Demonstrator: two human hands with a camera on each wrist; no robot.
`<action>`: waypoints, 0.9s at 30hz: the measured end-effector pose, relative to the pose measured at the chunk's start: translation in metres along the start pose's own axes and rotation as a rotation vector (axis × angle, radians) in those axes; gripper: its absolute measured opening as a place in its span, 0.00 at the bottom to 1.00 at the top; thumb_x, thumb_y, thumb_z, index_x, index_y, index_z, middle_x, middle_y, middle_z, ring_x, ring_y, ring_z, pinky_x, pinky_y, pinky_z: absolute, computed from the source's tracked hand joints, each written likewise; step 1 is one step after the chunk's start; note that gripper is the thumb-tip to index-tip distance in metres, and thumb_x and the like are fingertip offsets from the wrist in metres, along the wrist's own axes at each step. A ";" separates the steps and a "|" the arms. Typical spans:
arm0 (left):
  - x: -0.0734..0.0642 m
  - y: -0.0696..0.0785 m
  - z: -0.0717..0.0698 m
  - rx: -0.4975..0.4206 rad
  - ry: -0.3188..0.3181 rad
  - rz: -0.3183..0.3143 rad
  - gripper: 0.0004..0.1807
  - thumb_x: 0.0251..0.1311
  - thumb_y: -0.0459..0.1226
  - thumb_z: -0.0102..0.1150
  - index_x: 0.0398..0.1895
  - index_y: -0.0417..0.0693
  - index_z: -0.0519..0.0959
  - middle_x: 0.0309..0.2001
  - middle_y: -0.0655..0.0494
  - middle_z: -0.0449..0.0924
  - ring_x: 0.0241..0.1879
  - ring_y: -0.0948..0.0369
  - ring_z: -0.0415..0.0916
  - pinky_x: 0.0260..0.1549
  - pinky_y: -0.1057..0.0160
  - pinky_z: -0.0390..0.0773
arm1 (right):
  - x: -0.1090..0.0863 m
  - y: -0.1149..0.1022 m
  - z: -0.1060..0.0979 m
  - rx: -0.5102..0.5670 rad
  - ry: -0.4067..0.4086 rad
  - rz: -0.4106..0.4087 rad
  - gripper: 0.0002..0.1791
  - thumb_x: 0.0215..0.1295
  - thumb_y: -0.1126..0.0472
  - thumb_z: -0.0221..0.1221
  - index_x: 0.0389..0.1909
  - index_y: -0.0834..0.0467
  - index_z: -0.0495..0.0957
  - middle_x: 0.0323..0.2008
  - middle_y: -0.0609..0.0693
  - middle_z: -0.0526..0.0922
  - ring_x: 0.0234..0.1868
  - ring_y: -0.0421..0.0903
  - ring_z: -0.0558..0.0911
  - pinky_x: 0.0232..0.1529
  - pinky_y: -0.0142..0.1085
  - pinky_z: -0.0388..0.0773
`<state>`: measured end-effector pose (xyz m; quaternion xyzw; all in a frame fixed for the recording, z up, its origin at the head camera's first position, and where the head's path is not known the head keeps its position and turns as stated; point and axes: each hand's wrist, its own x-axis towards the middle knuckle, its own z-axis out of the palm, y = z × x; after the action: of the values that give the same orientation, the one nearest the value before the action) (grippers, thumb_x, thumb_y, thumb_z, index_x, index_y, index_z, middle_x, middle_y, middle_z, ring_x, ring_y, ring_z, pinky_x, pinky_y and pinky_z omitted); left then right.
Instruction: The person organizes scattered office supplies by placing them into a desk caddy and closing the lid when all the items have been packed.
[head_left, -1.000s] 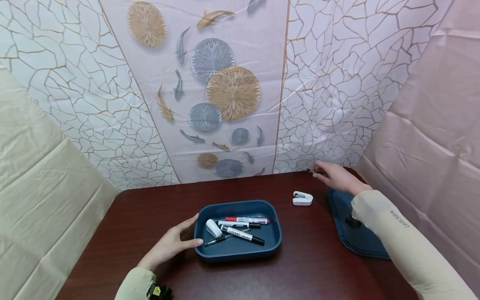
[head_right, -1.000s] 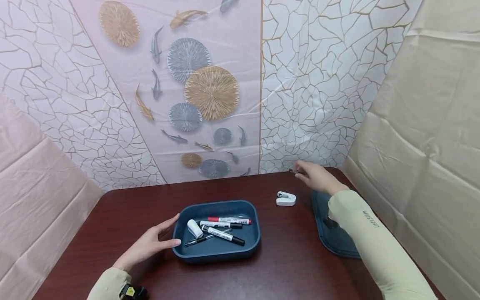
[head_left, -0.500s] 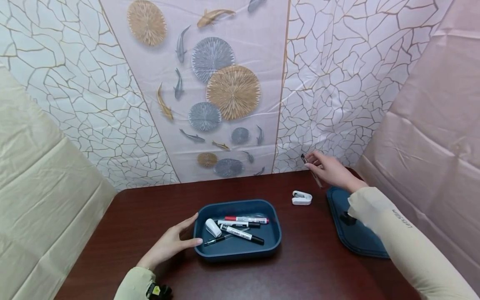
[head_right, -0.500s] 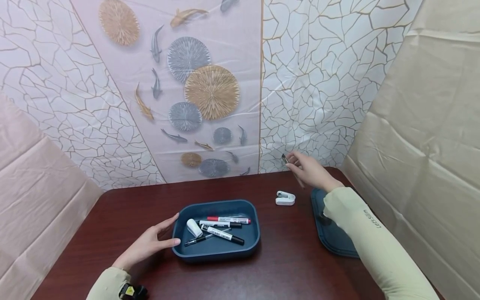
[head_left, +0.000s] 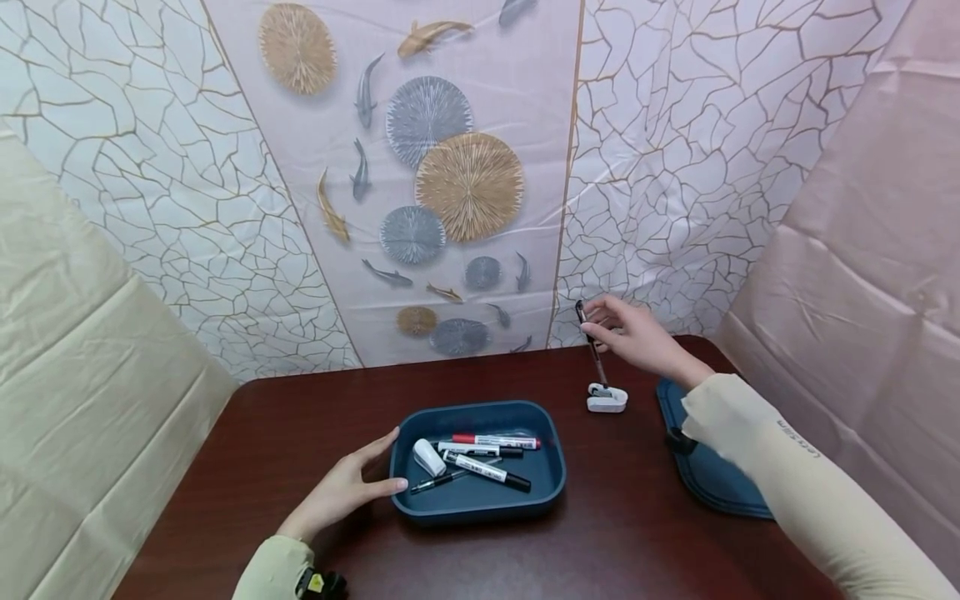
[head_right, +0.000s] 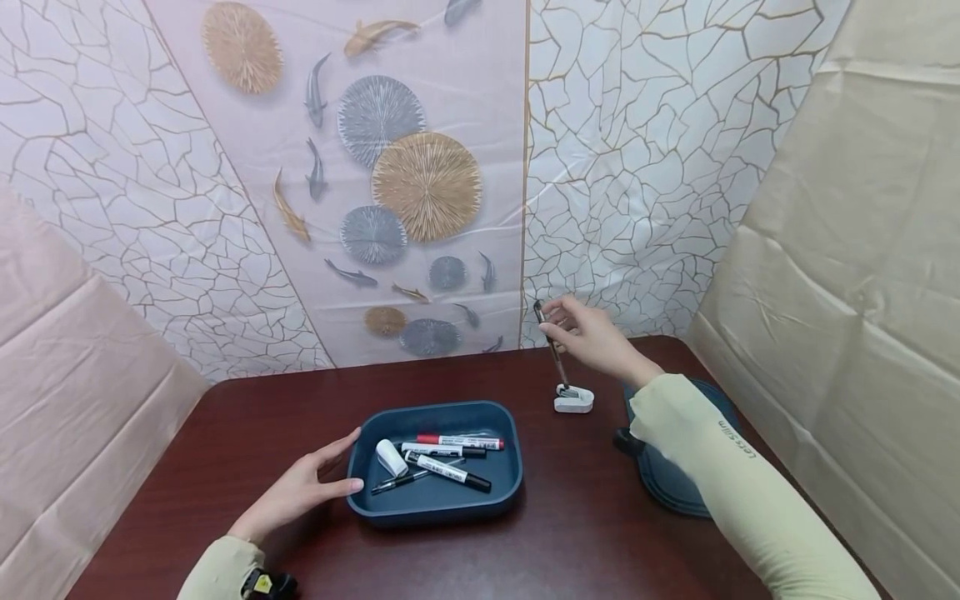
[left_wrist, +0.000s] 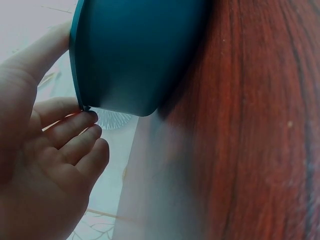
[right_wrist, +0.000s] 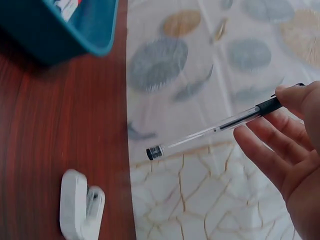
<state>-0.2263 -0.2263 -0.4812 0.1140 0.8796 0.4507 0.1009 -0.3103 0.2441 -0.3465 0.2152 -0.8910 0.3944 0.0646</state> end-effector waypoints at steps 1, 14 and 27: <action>0.000 0.000 0.000 -0.002 -0.001 -0.001 0.45 0.57 0.52 0.73 0.77 0.61 0.64 0.75 0.56 0.63 0.74 0.46 0.58 0.66 0.35 0.62 | 0.001 -0.004 0.002 0.019 -0.006 0.002 0.20 0.75 0.53 0.57 0.61 0.59 0.71 0.51 0.60 0.81 0.49 0.55 0.84 0.41 0.41 0.85; -0.002 -0.002 -0.001 -0.017 -0.009 0.001 0.45 0.57 0.51 0.73 0.77 0.61 0.64 0.75 0.56 0.62 0.74 0.46 0.58 0.66 0.36 0.62 | 0.007 -0.057 0.026 0.274 -0.069 -0.024 0.20 0.74 0.56 0.60 0.60 0.60 0.72 0.49 0.60 0.80 0.44 0.54 0.84 0.40 0.41 0.85; -0.001 -0.001 -0.001 -0.020 -0.003 0.024 0.45 0.57 0.51 0.73 0.77 0.60 0.64 0.75 0.57 0.62 0.74 0.46 0.57 0.66 0.36 0.62 | -0.001 -0.098 0.031 0.397 -0.018 -0.164 0.19 0.74 0.61 0.59 0.61 0.61 0.71 0.52 0.60 0.80 0.43 0.50 0.85 0.44 0.46 0.84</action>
<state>-0.2263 -0.2283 -0.4815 0.1241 0.8735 0.4605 0.0978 -0.2652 0.1630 -0.3013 0.2991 -0.7760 0.5535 0.0449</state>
